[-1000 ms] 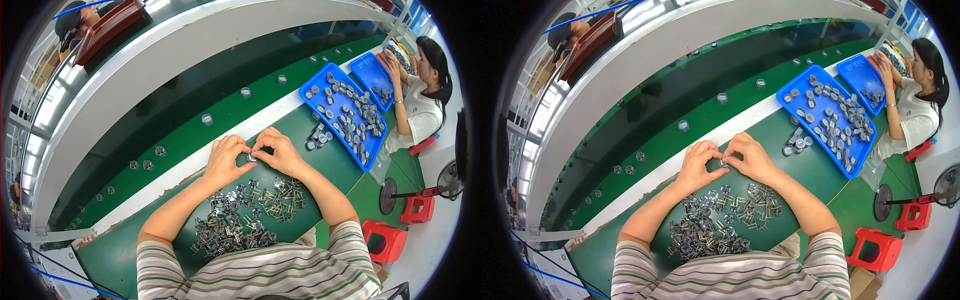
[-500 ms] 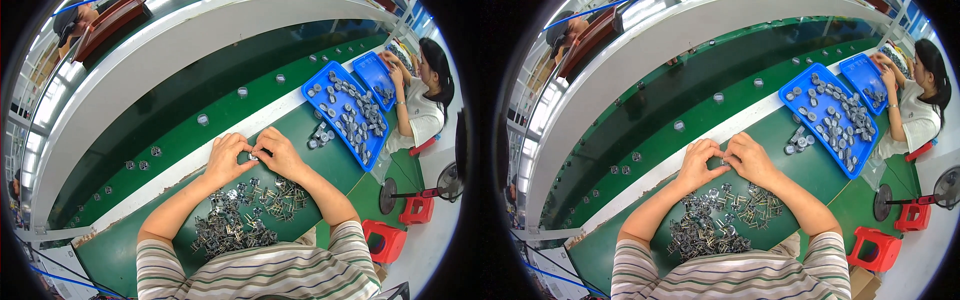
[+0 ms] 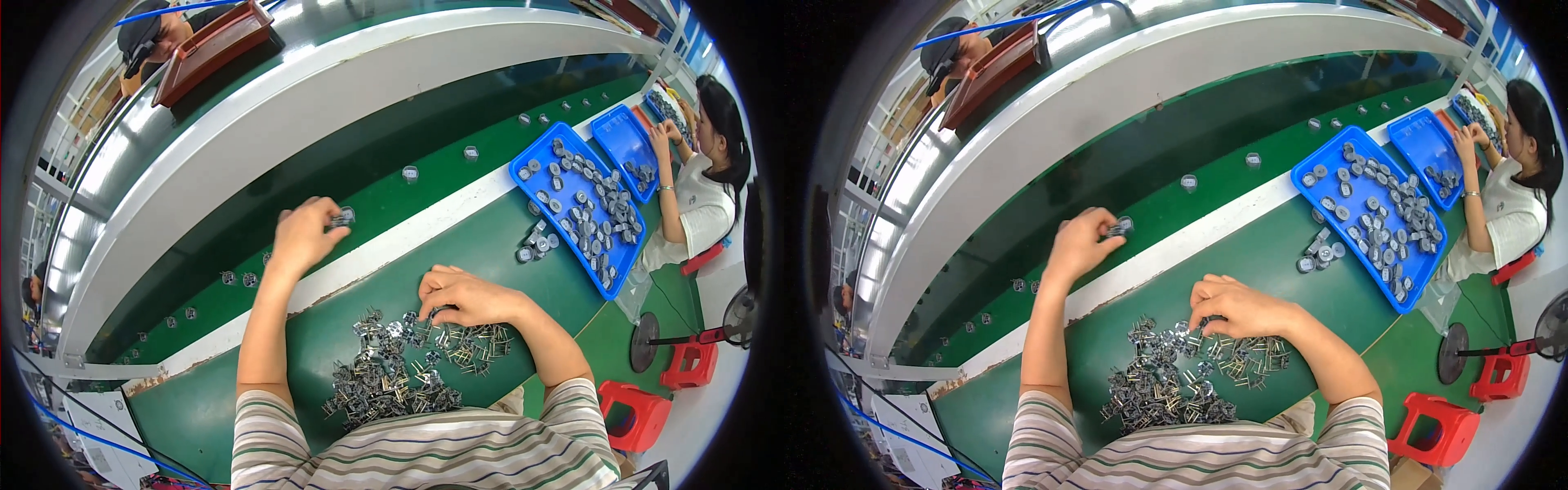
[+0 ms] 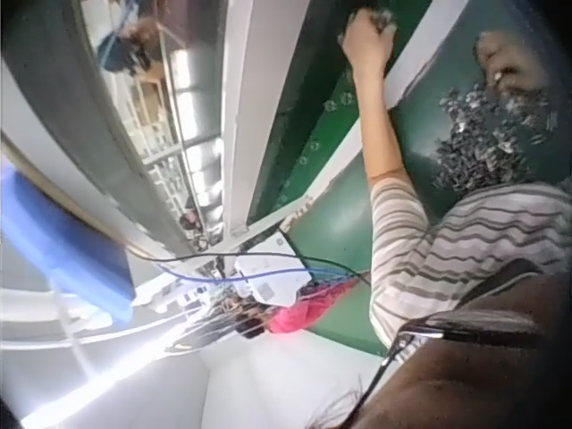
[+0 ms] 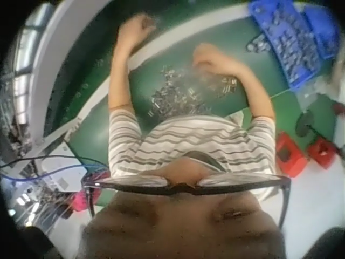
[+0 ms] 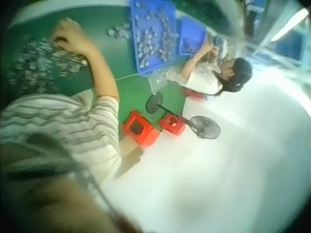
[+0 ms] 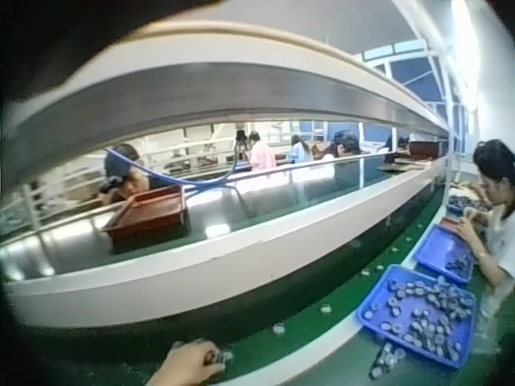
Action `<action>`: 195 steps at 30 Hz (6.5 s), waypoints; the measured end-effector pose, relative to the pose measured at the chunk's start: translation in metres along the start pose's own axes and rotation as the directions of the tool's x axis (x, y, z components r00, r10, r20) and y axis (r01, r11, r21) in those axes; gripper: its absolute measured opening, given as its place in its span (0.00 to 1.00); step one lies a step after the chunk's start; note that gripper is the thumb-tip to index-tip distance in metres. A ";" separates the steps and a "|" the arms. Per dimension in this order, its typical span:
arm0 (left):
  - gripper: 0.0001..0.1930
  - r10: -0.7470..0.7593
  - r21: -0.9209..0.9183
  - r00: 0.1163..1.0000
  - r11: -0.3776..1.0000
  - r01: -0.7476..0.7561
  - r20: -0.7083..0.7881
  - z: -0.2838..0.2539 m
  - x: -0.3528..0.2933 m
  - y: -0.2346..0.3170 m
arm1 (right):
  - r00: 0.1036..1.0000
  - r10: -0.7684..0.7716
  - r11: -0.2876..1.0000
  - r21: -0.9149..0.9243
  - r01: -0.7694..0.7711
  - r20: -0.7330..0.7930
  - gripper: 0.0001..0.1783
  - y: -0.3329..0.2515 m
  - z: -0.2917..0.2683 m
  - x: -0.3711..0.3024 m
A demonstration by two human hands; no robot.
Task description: The person assembles small electronic components by hand, inserting metal pins into plastic housings at an industrial workstation.
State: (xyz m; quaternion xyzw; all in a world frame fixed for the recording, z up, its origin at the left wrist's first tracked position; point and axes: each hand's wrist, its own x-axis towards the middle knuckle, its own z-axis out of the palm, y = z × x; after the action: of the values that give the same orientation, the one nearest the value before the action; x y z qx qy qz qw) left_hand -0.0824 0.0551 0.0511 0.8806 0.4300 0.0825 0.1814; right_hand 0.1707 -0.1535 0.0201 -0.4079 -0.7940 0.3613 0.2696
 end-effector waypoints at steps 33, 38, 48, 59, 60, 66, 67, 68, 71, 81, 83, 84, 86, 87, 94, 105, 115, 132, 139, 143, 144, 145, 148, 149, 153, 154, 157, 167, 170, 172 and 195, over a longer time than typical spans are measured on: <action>0.17 0.427 -0.306 0.900 0.871 -0.384 0.086 0.073 -0.030 0.068 | 0.848 0.151 0.951 -0.160 -0.266 -0.507 0.08 0.025 0.010 0.010; 0.17 0.419 -0.315 0.903 0.873 -0.372 0.095 0.074 -0.031 0.070 | 0.850 0.041 0.898 -0.353 -0.261 -0.525 0.08 0.014 0.014 0.012; 0.11 0.214 -0.001 0.959 0.976 -0.218 -0.183 0.027 -0.001 0.020 | 0.908 0.399 0.917 -0.051 -0.395 0.127 0.43 -0.041 -0.076 -0.058; 0.24 0.343 0.095 0.893 0.939 -0.330 -0.290 0.029 0.018 0.012 | 0.968 0.251 0.955 0.158 -0.250 0.012 0.13 0.003 -0.022 -0.011; 0.24 0.344 0.094 0.893 0.939 -0.331 -0.288 0.037 0.023 0.015 | 0.968 0.243 0.956 0.184 -0.228 -0.065 0.12 0.005 -0.018 -0.006; 0.13 0.401 0.042 0.889 0.915 -0.402 -0.220 0.068 0.043 0.019 | 0.759 0.539 0.749 0.619 -0.235 -0.365 0.09 0.033 -0.003 0.001; 0.11 0.414 0.053 0.879 0.909 -0.414 -0.236 0.067 0.040 0.023 | 0.739 0.502 0.847 0.430 -0.314 -0.450 0.08 0.031 -0.010 -0.001; 0.11 0.414 0.051 0.880 0.909 -0.414 -0.234 0.069 0.039 0.024 | 0.737 0.505 0.845 0.432 -0.316 -0.449 0.08 0.028 -0.012 -0.002; 0.10 0.393 0.006 0.875 0.913 -0.408 -0.283 0.069 0.035 0.021 | 0.707 0.486 0.874 0.269 -0.406 -0.514 0.09 0.020 -0.018 -0.002; 0.21 0.420 -0.453 0.895 0.775 -0.440 -0.150 0.083 -0.016 0.072 | 0.769 0.583 0.677 0.681 -0.279 -0.264 0.05 0.006 -0.036 -0.011; 0.23 0.455 -0.429 0.883 0.779 -0.457 -0.114 0.090 -0.020 0.075 | 0.722 0.533 0.804 0.531 -0.269 -0.442 0.05 0.020 -0.028 -0.012; 0.23 0.452 -0.431 0.884 0.779 -0.455 -0.116 0.090 -0.020 0.074 | 0.671 0.440 0.894 0.358 -0.268 -0.596 0.06 0.022 -0.026 -0.011; 0.24 0.436 -0.450 0.896 0.785 -0.425 -0.086 0.092 -0.019 0.073 | 0.685 0.309 0.933 0.069 -0.354 -0.660 0.07 0.022 -0.023 -0.009; 0.24 0.435 -0.454 0.896 0.784 -0.424 -0.086 0.095 -0.019 0.071 | 0.733 0.220 0.936 -0.073 -0.345 -0.643 0.08 0.024 -0.020 -0.008; 0.19 0.451 -0.336 0.873 0.806 -0.487 -0.184 0.100 -0.018 0.068 | 0.834 0.245 0.938 -0.097 -0.333 -0.494 0.09 0.021 -0.031 -0.015; 0.17 0.444 -0.352 0.878 0.805 -0.478 -0.179 0.101 -0.017 0.069 | 0.762 0.195 0.963 -0.026 -0.268 -0.618 0.07 0.035 -0.006 0.006; 0.18 0.447 -0.355 0.885 0.813 -0.462 -0.131 0.098 -0.016 0.067 | 0.783 -0.047 0.912 -0.347 -0.220 -0.620 0.07 0.033 -0.002 0.015; 0.18 0.034 -0.086 0.986 0.995 -0.049 -0.166 0.056 0.025 -0.008 | 0.956 0.148 0.979 -0.103 -0.179 -0.253 0.11 0.011 -0.005 -0.003; 0.31 0.285 0.088 0.895 0.958 -0.272 -0.342 0.061 0.046 0.031 | 0.847 -0.080 0.805 -0.535 -0.256 -0.526 0.10 0.010 -0.020 -0.003; 0.23 0.347 0.089 0.896 0.938 -0.335 -0.276 0.078 0.069 0.045 | 0.895 -0.094 0.831 -0.530 -0.171 -0.436 0.11 0.010 -0.020 -0.002; 0.23 0.350 0.087 0.895 0.936 -0.340 -0.276 0.080 0.072 0.046 | 0.900 -0.061 0.863 -0.476 -0.169 -0.431 0.11 0.013 -0.020 -0.004; 0.21 0.340 0.073 0.904 0.940 -0.333 -0.257 0.082 0.075 0.047 | 0.906 -0.030 0.893 -0.419 -0.166 -0.423 0.12 0.015 -0.019 -0.005; 0.19 0.389 -0.004 0.894 0.917 -0.400 -0.222 0.080 0.066 0.059 | 0.824 0.026 0.886 -0.369 -0.282 -0.566 0.12 0.020 -0.020 -0.005; 0.18 0.439 -0.063 0.872 0.885 -0.461 -0.215 0.078 0.057 0.065 | 0.803 -0.003 0.896 -0.359 -0.263 -0.596 0.11 0.022 -0.018 -0.003; 0.16 0.493 -0.172 0.861 0.844 -0.508 -0.123 0.077 0.014 0.069 | 0.846 0.069 0.891 -0.349 -0.291 -0.529 0.09 0.030 -0.011 0.001; 0.16 0.493 -0.171 0.861 0.844 -0.508 -0.125 0.079 0.006 0.069 | 0.830 0.075 0.926 -0.270 -0.264 -0.552 0.07 0.029 -0.014 0.001; 0.18 0.435 -0.321 0.899 0.845 -0.428 -0.056 0.087 -0.011 0.072 | 0.791 0.087 0.965 -0.146 -0.218 -0.605 0.06 0.032 -0.013 0.002; 0.19 0.454 -0.324 0.890 0.837 -0.442 -0.041 0.094 -0.013 0.074 | 0.806 -0.108 0.878 -0.436 -0.197 -0.582 0.07 0.029 -0.003 0.012; 0.18 0.443 -0.349 0.896 0.835 -0.424 -0.028 0.096 -0.013 0.073 | 0.798 -0.133 0.845 -0.488 -0.218 -0.588 0.10 0.026 -0.001 0.014; 0.18 0.433 -0.347 0.901 0.841 -0.415 -0.026 0.094 -0.013 0.075 | 0.804 -0.113 0.833 -0.497 -0.243 -0.584 0.09 0.026 0.001 0.014; 0.23 0.458 -0.191 0.881 0.860 -0.473 -0.116 0.047 0.008 0.054 | 0.775 0.324 0.702 -0.411 -0.582 -0.543 0.26 -0.014 -0.032 -0.035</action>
State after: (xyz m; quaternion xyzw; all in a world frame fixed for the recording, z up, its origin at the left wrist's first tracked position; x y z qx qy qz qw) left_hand -0.0238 0.0196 0.0286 0.9304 0.1990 0.1986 0.2350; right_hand 0.2053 -0.1773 0.0458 -0.7245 -0.6540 0.0700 0.2061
